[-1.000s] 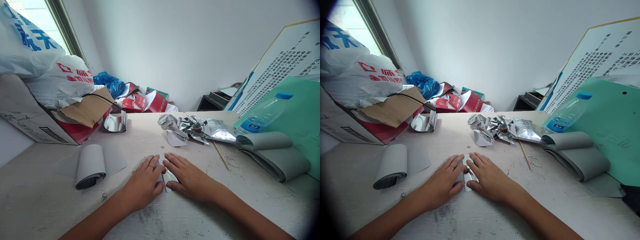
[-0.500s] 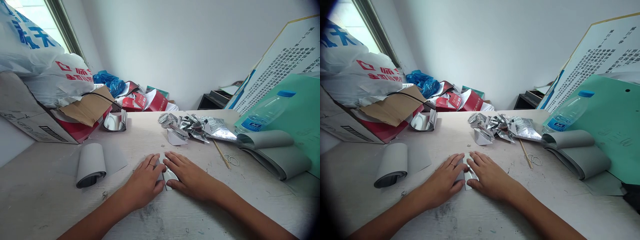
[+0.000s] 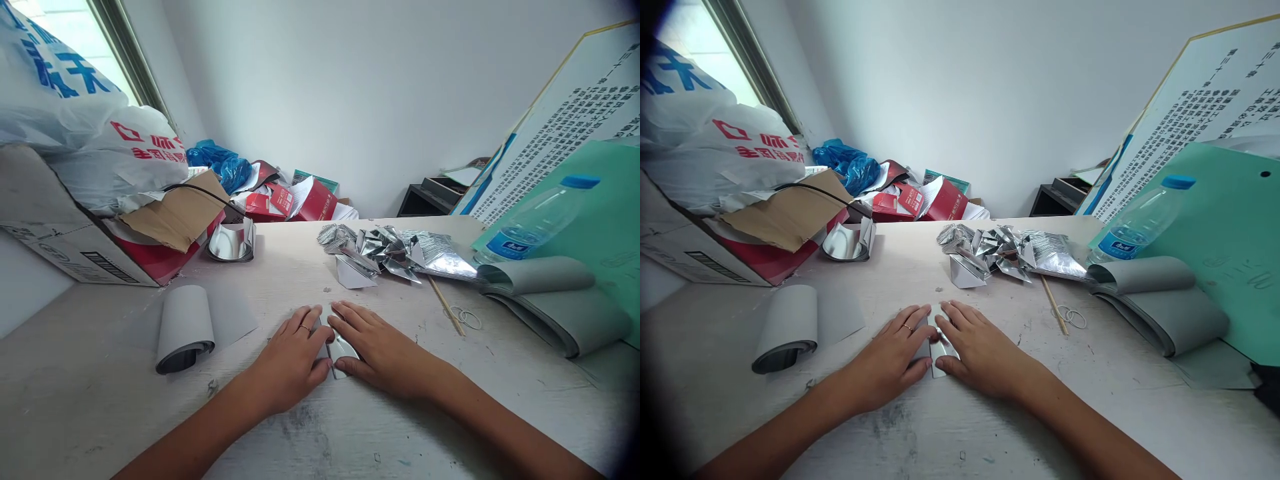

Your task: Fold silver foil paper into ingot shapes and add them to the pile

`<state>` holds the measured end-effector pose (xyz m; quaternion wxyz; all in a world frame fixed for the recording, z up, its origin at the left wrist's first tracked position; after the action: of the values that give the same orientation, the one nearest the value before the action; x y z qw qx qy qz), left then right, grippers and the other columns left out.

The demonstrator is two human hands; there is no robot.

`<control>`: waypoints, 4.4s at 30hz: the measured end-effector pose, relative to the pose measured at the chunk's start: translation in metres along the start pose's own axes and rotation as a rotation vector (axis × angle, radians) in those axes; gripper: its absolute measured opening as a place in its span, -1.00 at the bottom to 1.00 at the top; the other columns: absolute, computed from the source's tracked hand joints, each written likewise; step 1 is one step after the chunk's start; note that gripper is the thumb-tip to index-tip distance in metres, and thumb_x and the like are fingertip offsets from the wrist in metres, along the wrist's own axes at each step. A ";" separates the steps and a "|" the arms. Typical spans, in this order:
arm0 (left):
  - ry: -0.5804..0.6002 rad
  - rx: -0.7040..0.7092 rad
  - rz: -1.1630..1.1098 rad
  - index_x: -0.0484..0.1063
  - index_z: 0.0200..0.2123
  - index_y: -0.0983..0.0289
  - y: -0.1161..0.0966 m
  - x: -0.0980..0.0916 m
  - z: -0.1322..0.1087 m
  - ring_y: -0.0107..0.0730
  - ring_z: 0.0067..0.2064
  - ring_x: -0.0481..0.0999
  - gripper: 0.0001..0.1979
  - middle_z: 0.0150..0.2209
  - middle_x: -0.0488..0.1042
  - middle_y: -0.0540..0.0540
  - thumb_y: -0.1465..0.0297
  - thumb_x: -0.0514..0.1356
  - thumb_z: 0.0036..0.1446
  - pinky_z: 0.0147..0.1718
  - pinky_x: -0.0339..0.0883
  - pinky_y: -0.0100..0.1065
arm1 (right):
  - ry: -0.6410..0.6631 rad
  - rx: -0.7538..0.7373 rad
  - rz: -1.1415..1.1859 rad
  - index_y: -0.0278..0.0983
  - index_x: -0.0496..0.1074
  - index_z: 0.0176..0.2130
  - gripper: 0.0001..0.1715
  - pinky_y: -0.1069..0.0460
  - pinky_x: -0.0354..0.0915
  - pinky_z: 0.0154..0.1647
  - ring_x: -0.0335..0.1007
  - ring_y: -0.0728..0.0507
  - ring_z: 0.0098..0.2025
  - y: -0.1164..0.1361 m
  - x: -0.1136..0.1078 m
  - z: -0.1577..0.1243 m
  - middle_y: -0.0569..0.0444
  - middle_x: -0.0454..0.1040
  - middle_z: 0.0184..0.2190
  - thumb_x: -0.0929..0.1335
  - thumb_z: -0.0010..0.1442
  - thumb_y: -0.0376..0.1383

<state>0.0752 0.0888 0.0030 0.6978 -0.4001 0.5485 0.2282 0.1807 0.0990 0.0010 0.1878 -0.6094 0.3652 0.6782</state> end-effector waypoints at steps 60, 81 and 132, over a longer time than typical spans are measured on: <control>0.052 -0.028 -0.008 0.25 0.23 0.15 0.009 0.009 0.000 -0.03 0.43 -0.05 -0.52 0.42 0.00 0.11 0.21 0.19 0.29 0.32 0.10 0.10 | -0.023 0.037 0.003 -0.24 0.16 0.30 -0.28 -0.25 -0.01 0.46 -0.23 -0.30 0.47 0.003 -0.001 -0.001 -0.11 -0.04 0.41 0.21 0.33 0.08; 0.006 0.018 0.012 0.29 0.17 0.15 0.005 0.004 0.000 0.00 0.41 0.00 -0.55 0.40 0.05 0.13 0.09 0.12 0.31 0.29 0.14 0.12 | -0.024 0.026 0.030 -0.27 0.10 0.34 -0.21 -0.31 -0.04 0.45 -0.31 -0.33 0.48 0.005 0.002 -0.001 -0.14 -0.12 0.43 0.17 0.33 0.11; -0.038 0.052 0.033 0.28 0.18 0.21 0.006 0.000 -0.003 0.02 0.39 0.08 -0.46 0.36 0.13 0.23 0.09 0.21 0.24 0.30 0.12 0.06 | -0.117 -0.135 0.018 -0.27 0.49 -0.10 -0.78 -0.08 0.27 0.12 0.28 -0.14 0.07 0.008 -0.026 0.001 -0.04 0.39 0.02 0.28 0.33 -0.29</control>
<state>0.0694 0.0898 0.0006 0.7144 -0.3683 0.5475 0.2328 0.1793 0.0993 0.0277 0.1612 -0.5765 0.3127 0.7374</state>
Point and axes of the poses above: each hand's wrist, its own z-axis towards the middle knuckle, its own x-axis out of the palm, y = z × x, the point moved 9 cm from there along z, towards the middle knuckle
